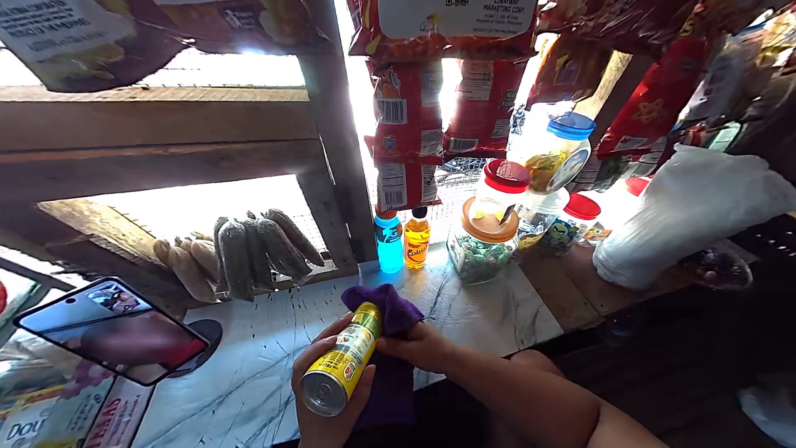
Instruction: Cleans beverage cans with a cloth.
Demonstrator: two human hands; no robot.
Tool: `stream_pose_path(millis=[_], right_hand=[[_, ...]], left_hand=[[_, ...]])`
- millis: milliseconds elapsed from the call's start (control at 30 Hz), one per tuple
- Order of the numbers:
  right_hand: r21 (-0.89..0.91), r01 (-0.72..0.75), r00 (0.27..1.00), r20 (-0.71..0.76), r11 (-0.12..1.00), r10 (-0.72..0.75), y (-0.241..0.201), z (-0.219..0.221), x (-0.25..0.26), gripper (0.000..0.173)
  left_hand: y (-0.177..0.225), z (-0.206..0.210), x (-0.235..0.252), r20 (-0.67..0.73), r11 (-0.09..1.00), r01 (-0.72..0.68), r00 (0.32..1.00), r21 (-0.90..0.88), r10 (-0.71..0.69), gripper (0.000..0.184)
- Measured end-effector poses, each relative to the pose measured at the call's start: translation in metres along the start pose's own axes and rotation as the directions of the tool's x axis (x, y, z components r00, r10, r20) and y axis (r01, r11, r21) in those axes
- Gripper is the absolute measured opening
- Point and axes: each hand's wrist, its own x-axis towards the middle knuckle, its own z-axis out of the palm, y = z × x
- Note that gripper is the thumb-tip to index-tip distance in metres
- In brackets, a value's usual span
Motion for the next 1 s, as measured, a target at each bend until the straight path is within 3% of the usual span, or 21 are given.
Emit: stream_pose_path(millis=[133,233,500,600,800,900,1000], right_hand=[[-0.146,0.115,0.993,0.004,0.983,-0.116,0.009,-0.003,0.002,0.025],[-0.164,0.110,0.991,-0.057,0.980,-0.121,0.013,-0.005,0.005,0.025],[-0.054,0.084,0.947,-0.306,0.995,-0.097,0.008,-0.001,0.003,0.036],[0.030,0.085,0.967,-0.241,0.996,-0.076,0.005,-0.002,0.002,0.032],[-0.028,0.092,0.996,0.003,0.995,-0.092,0.006,-0.009,0.004,0.022],[-0.094,0.116,0.992,-0.038,0.989,-0.120,0.009,-0.012,0.007,0.023],[-0.199,0.111,0.966,-0.208,0.974,-0.153,0.010,-0.009,0.006,0.029]], left_hand=[[0.001,0.000,-0.001,0.000,1.000,-0.021,1.000,0.014,0.021,0.061],[0.003,0.002,-0.002,-0.003,0.999,-0.029,1.000,0.038,0.029,0.062],[-0.001,0.004,-0.002,0.011,0.998,-0.029,1.000,0.048,0.028,0.061],[-0.003,0.004,-0.003,0.019,0.999,-0.042,0.999,0.025,0.041,0.063],[0.000,0.002,-0.005,0.012,0.998,-0.065,0.998,0.009,0.065,0.064],[0.001,0.002,-0.005,0.023,0.998,-0.069,0.997,0.005,0.068,0.065],[0.002,0.003,-0.003,0.027,0.997,-0.071,0.997,-0.014,0.071,0.064]])
